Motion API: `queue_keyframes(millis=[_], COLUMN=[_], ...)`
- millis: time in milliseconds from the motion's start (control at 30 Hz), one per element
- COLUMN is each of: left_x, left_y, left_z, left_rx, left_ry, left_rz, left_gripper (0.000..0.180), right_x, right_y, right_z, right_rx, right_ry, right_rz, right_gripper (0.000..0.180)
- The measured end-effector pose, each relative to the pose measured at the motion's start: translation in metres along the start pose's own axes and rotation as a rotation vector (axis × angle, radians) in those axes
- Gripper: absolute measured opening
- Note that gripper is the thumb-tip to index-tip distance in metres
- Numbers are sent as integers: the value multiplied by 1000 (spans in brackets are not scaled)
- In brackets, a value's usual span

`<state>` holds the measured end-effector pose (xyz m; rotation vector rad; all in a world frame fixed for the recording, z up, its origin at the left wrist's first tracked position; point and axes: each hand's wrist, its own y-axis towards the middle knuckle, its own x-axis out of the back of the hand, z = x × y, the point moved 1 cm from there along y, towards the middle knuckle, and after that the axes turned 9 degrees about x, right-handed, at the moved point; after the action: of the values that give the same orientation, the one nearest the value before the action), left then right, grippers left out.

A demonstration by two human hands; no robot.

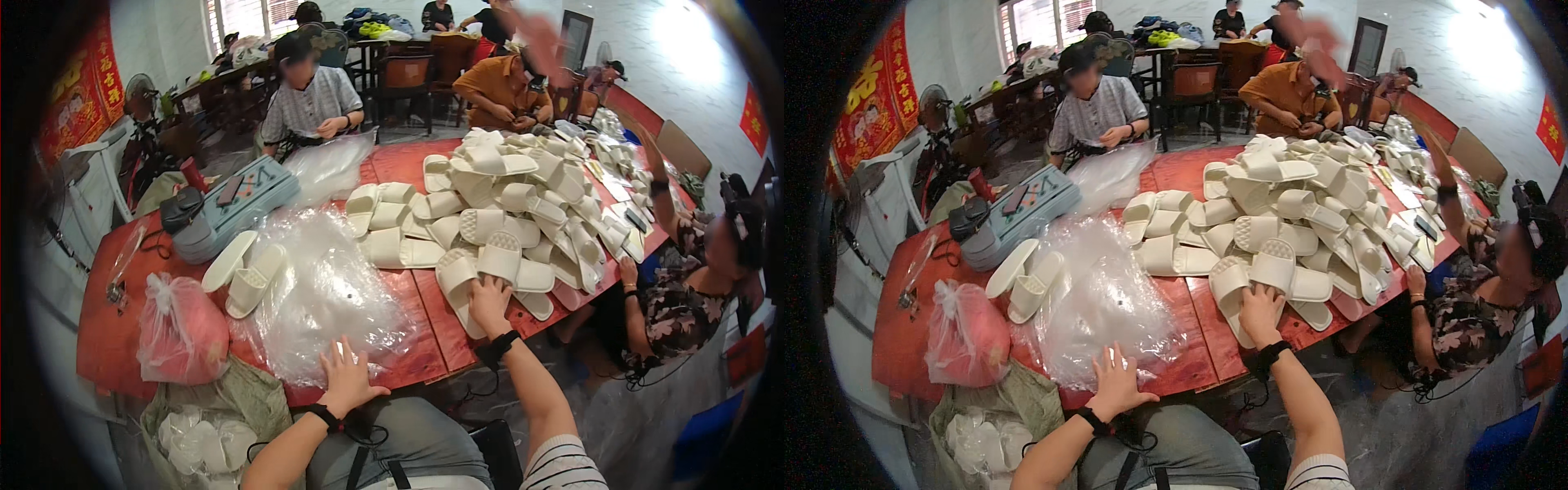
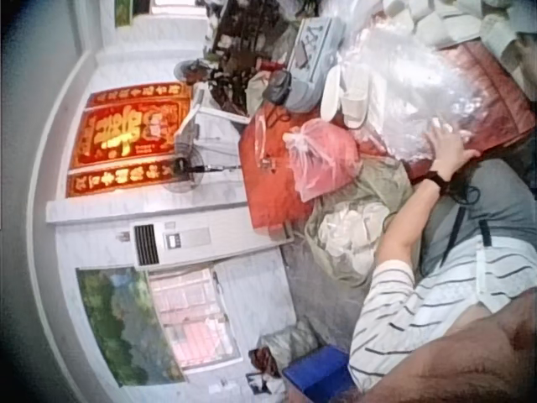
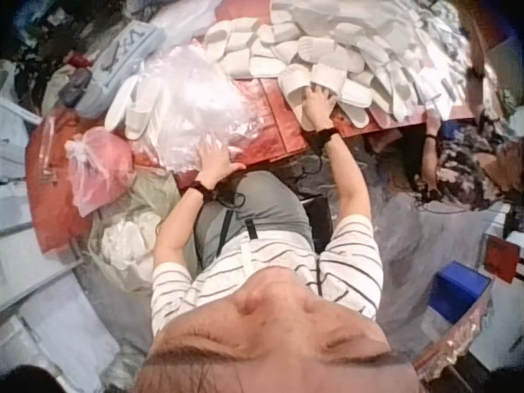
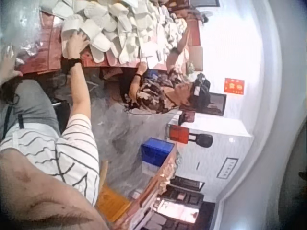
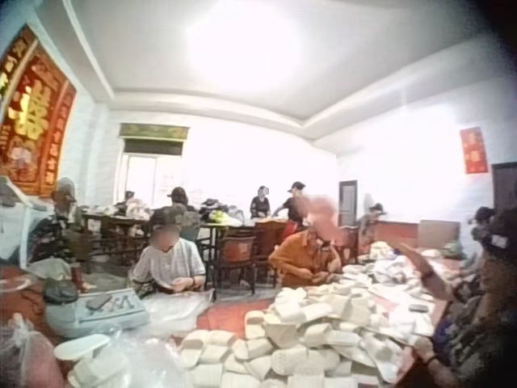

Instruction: The recorder is placing finished white slippers into plastic bags and organizing them in a larger sack.

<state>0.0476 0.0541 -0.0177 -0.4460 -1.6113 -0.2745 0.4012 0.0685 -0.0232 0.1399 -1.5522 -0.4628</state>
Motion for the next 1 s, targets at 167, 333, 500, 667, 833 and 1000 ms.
queue_keyframes(millis=[167,333,500,667,833,1000], left_x=[-30,-20,30,29,35,77], left_y=[-2,5,25,31,19,-11], left_z=[29,58,66,71,58,30], left_rx=[-52,-19,170,-9,62,-231], left_ry=[-153,-520,-1014,-1189,-1279,-1078], left_rz=[8,21,270,239,459,301], left_gripper=[82,39,42,47,49,47], right_x=[-2,63,123,174,172,151], right_y=[-5,-38,-92,-118,-99,-99], right_z=[3,11,22,43,85,98], right_rx=[7,116,-70,126,605,772], right_ry=[75,694,1441,1618,1312,917], right_rz=[-152,-208,129,453,624,532], right_gripper=[18,19,39,39,34,24])
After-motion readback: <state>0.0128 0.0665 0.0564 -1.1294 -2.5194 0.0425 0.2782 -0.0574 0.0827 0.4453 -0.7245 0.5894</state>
